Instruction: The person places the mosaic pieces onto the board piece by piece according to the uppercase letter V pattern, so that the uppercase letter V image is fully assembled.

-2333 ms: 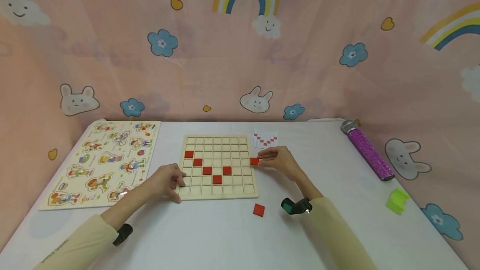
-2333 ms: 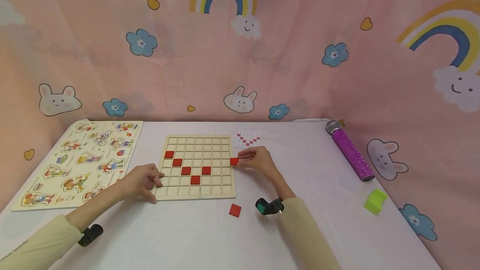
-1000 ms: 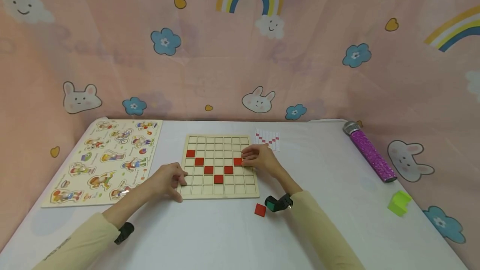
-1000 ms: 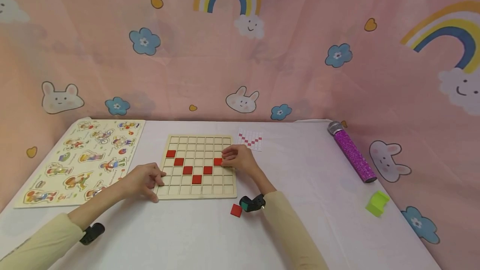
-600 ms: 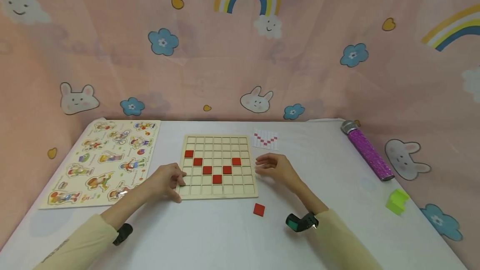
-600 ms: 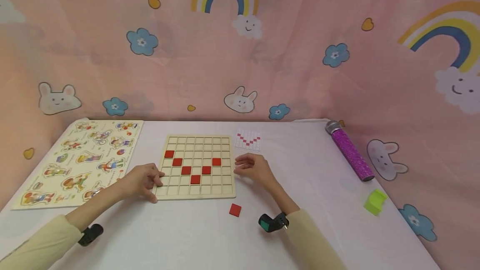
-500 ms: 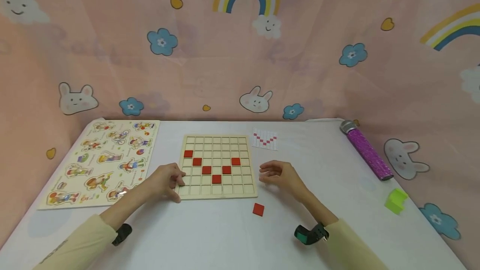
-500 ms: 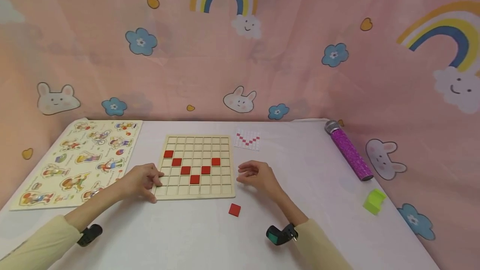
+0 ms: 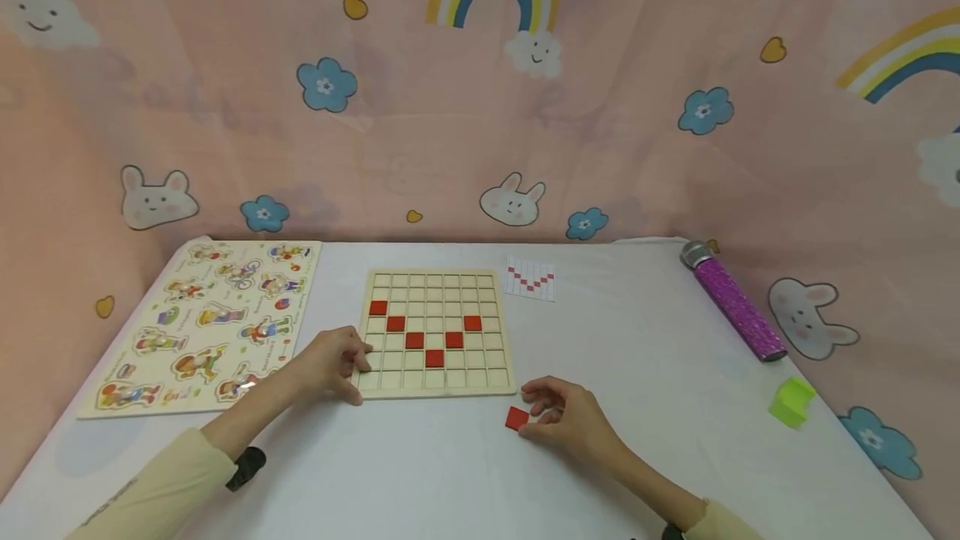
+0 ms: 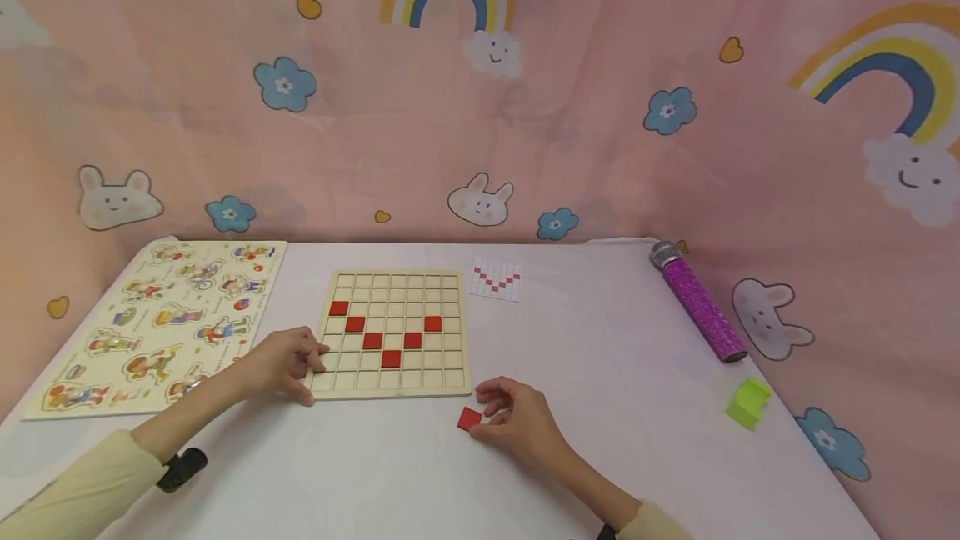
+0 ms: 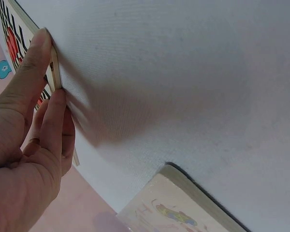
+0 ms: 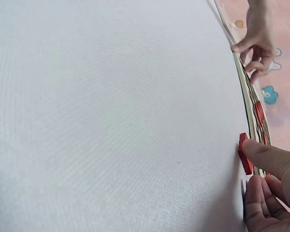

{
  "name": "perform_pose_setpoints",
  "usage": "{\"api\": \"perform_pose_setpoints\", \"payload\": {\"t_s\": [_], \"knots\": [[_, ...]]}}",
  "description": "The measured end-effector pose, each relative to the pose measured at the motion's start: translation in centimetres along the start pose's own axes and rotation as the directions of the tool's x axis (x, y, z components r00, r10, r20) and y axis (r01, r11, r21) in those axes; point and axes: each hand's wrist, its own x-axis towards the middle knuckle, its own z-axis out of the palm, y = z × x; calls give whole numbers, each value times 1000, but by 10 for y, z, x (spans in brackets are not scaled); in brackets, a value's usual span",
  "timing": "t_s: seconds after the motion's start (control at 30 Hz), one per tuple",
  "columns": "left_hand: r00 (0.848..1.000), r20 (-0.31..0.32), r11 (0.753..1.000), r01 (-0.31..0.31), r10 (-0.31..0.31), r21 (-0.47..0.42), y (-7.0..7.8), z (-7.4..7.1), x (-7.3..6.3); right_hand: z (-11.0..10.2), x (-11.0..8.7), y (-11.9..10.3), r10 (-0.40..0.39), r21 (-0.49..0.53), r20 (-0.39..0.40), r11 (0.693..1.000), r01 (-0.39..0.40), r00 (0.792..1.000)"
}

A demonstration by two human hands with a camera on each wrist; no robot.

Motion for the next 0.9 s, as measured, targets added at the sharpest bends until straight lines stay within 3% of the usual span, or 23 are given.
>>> {"api": "perform_pose_setpoints", "payload": {"t_s": [0.23,0.6,0.9], "knots": [[1000,1,1000,22,-22,17,1,-1,1,0,-2,-1,-20,-122,-14,992,18,1000],[1000,-1,1000,7,-7,20,0,-1,0,-5,3,-5,-26,-142,84,989,38,996],[1000,-9,1000,12,-12,28,-2,1,1,-17,5,-4,73,-15,46,997,-72,996]]}}
